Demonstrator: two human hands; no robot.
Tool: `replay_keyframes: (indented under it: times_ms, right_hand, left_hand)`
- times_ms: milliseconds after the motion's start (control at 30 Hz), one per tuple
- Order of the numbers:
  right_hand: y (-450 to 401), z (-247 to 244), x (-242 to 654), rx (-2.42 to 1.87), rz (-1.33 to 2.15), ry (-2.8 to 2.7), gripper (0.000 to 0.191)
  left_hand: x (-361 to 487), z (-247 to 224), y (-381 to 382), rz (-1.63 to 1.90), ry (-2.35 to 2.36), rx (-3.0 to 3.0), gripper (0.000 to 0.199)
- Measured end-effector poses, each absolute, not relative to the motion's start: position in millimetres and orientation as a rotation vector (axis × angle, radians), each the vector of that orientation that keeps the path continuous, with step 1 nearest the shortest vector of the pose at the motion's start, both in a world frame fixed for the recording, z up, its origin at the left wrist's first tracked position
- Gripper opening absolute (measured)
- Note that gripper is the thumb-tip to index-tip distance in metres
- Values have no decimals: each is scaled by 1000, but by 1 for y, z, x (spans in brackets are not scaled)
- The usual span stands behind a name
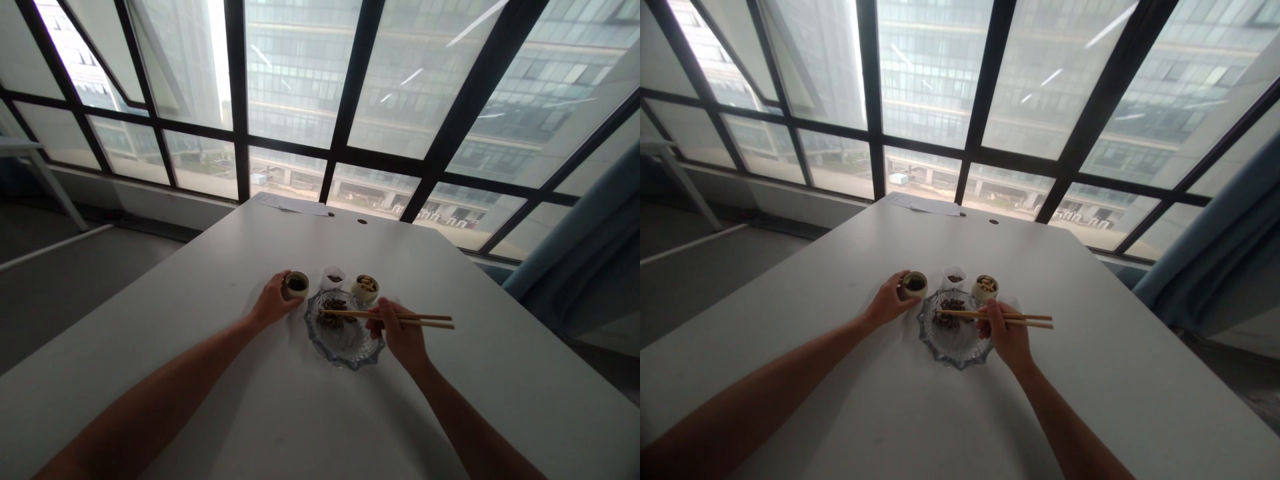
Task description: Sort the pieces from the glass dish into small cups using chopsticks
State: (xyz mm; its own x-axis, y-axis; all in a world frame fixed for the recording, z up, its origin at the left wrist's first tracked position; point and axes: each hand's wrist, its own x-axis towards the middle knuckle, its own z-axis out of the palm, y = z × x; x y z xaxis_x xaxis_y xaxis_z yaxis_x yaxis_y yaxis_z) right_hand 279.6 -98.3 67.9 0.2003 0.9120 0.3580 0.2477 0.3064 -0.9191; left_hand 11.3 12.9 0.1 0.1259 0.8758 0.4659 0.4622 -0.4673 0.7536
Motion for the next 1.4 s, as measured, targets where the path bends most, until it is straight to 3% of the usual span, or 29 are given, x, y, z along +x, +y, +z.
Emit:
replay_keyframes:
  times_ms: [433,633,1000,1233,1400]
  right_hand:
    - [-99,54,315,-1140,867,-811,57]
    - [-115,60,315,-1154,520,-1066,56]
    - [-88,82,253,-1047,487,-1315,49]
    - [-63,77,226,-969,204,-1945,39]
    - [-70,84,228,-923,128,-2012,37]
  left_hand:
    - [11,2,11,1309,1269,1992,68]
    - [10,1,11,1351,1221,2011,65]
    - [11,1,11,1357,1208,2022,65]
    - [13,3,10,1373,1198,2023,66]
    - [13,2,11,1350,1209,1995,68]
